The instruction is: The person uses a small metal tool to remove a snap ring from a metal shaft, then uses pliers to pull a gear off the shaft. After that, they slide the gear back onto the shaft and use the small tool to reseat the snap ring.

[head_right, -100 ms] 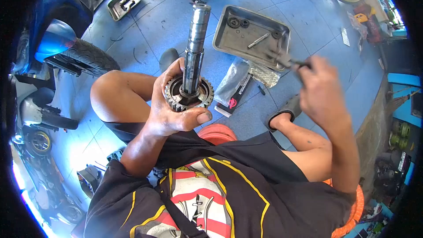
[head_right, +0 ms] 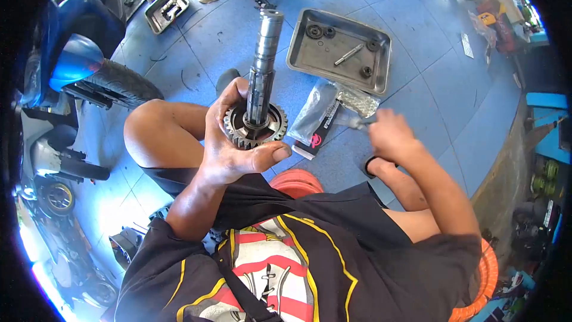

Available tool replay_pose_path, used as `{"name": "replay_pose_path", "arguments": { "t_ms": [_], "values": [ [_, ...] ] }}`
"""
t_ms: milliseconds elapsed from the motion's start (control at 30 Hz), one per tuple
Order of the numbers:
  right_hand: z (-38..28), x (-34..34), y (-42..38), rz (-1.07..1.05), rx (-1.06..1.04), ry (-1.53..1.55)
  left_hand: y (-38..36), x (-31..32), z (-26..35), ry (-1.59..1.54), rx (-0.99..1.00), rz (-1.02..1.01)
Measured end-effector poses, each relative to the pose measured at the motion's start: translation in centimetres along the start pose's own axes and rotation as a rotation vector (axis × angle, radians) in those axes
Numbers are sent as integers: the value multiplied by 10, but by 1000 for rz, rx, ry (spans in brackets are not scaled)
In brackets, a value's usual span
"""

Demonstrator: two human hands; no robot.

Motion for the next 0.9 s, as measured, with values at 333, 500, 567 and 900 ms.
{"name": "replay_pose_path", "arguments": {
  "t_ms": [333,500,567,900],
  "values": [
    [-118,227,52,25,-188,75,-6,25,-19,-818,-227,80],
    [-118,263,58,79,-174,181,1,35,-7,-1104,-151,-91],
    [-120,265,63,68,-216,199,1,29,-8,-1044,-157,-47],
    [24,229,131,471,379,536,10,18,-35,-653,-121,62]
  ]
}}
Point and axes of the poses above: each hand's wrist, its own y-axis towards the middle knuckle, its own x-axis out of the palm, z = x × y, the point moved 10 cm from there along y, towards the middle knuckle, and after that the axes turned 9 degrees about x, right-handed, at the moved point
